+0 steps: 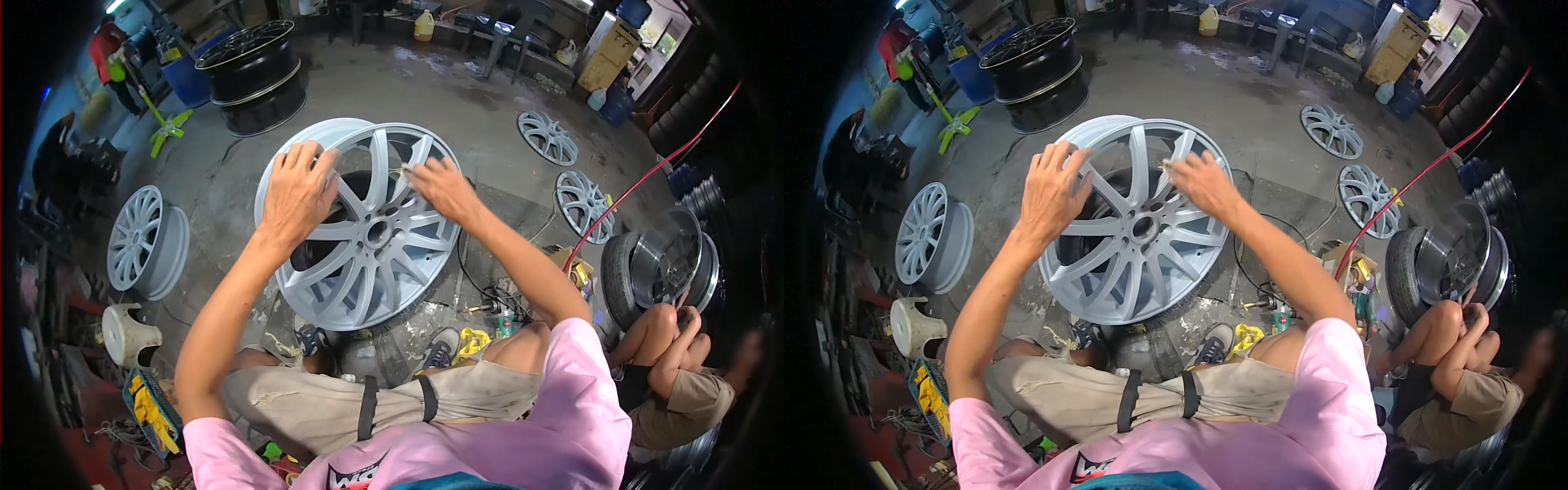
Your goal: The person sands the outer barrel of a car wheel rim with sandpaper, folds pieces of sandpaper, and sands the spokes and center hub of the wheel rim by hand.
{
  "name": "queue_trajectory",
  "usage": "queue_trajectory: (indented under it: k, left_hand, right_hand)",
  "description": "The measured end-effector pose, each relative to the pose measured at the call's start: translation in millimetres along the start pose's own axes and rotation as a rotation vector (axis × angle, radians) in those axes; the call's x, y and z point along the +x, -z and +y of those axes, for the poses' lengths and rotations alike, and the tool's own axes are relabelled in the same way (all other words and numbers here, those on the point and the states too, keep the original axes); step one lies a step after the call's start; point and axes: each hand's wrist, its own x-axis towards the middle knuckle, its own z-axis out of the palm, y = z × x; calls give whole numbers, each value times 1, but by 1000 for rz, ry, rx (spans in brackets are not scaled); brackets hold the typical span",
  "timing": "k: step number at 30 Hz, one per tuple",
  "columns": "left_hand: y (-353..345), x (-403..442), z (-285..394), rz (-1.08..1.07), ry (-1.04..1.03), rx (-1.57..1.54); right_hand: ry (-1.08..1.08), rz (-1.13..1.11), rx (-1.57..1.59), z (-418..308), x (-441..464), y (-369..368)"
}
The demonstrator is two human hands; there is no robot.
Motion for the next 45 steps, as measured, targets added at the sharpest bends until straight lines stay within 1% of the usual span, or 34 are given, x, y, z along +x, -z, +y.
queue_trajectory:
  k: [1, 2, 4, 5, 6, 7, 8, 10, 11, 12, 14, 16, 17, 18, 20, 23, 24, 26, 28, 29, 30, 32, 33, 35, 36, 37, 38, 39, 40, 41, 42, 43, 44, 45]
  left_hand:
    - [0, -2, 0, 7, 44, 12]
    - [2, -6, 1, 2, 49, 16]
    - [8, -13, 0, -39, 214, -1]
    - [7, -18, -3, -38, 212, 0]
    - [2, -26, -9, -77, 275, -28]
    - [-1, -33, -12, -118, 339, -56]
    - [-2, -36, -12, -118, 339, -57]
    - [-5, -47, -13, -102, 415, -75]
    - [-7, -54, -14, -112, 419, -80]
    - [-8, -58, -16, -88, 428, -93]
    - [-10, -60, -18, -52, 439, -113]
    - [-8, -59, -19, -83, 452, -77]
    - [-9, -59, -20, -76, 442, -84]
    - [-9, -61, -21, -94, 457, -79]
    - [-11, -63, -22, -120, 471, -80]
    - [-9, -67, -21, -143, 510, -58]
    - [-8, -67, -21, -144, 505, -59]
    - [-8, -66, -21, -135, 500, -60]
    - [-7, -64, -21, -138, 507, -66]
    - [-7, -64, -21, -153, 520, -71]
    - [-7, -65, -21, -154, 520, -71]
    - [-10, -68, -19, -118, 513, -68]
    - [-12, -68, -19, -124, 508, -72]
    - [-14, -68, -19, -83, 502, -78]
    - [-15, -68, -20, -84, 494, -85]
    - [-16, -69, -22, -87, 502, -86]
    - [-18, -69, -23, -89, 507, -92]
    - [-20, -68, -25, -75, 513, -112]
    - [-21, -67, -25, -74, 498, -137]
    - [-21, -66, -24, -56, 512, -102]
    - [-20, -63, -22, -40, 522, -73]
    - [-18, -60, -21, -54, 532, -86]
    - [-16, -57, -21, -65, 544, -100]
    - [-20, -57, -25, -45, 514, -115]
  right_hand:
    - [-6, 149, 25, 17, 5, -6]
    - [-126, 162, 14, 27, 12, -2]
    - [-247, 72, 40, 22, 18, -2]
    - [-160, 81, 43, 10, 12, -10]
    - [-72, 89, 42, -8, 2, -19]
    - [49, 62, 125, -24, -7, -20]
    - [50, 61, 125, -24, -7, -20]
    - [46, 22, 142, -24, -8, -23]
    - [-4, 50, 52, -11, -4, -14]
    - [-94, 69, 76, 3, 3, -8]
    - [-279, 128, 71, 6, 17, 3]
    - [-107, 69, 78, -15, 11, -21]
    - [102, 19, 56, -29, 4, -20]
    - [144, -103, 155, -44, 2, -21]
    - [157, 54, 126, -27, 1, -26]
    - [-172, 112, 7, 10, 15, -7]
    - [-177, 112, 5, 7, 13, -11]
    - [-153, 177, 126, -6, 10, -29]
    - [-110, 56, 136, -46, -1, -28]
    - [-193, 144, 297, -66, -6, -34]
    - [-194, 144, 297, -84, -7, -41]
    - [-580, 402, 703, -114, -7, -53]
    - [-589, 399, 702, -119, 0, -42]
    - [-1104, 416, 1383, -125, 17, -23]
    - [-1146, 418, 1580, -119, 29, -30]
    - [-1174, 415, 1702, -106, 40, -38]
    - [-1096, 506, 1713, -87, 56, -50]
    - [-1102, 472, 1690, -68, 73, -37]
    - [-1039, 538, 1539, -52, 91, -35]
    - [-977, 508, 1336, -41, 96, -21]
    - [-951, 452, 1335, -39, 95, -14]
    - [-848, 697, 1135, -52, 95, -26]
    - [-872, 650, 1236, -63, 86, -37]
    - [-846, 603, 1138, -74, 73, -50]
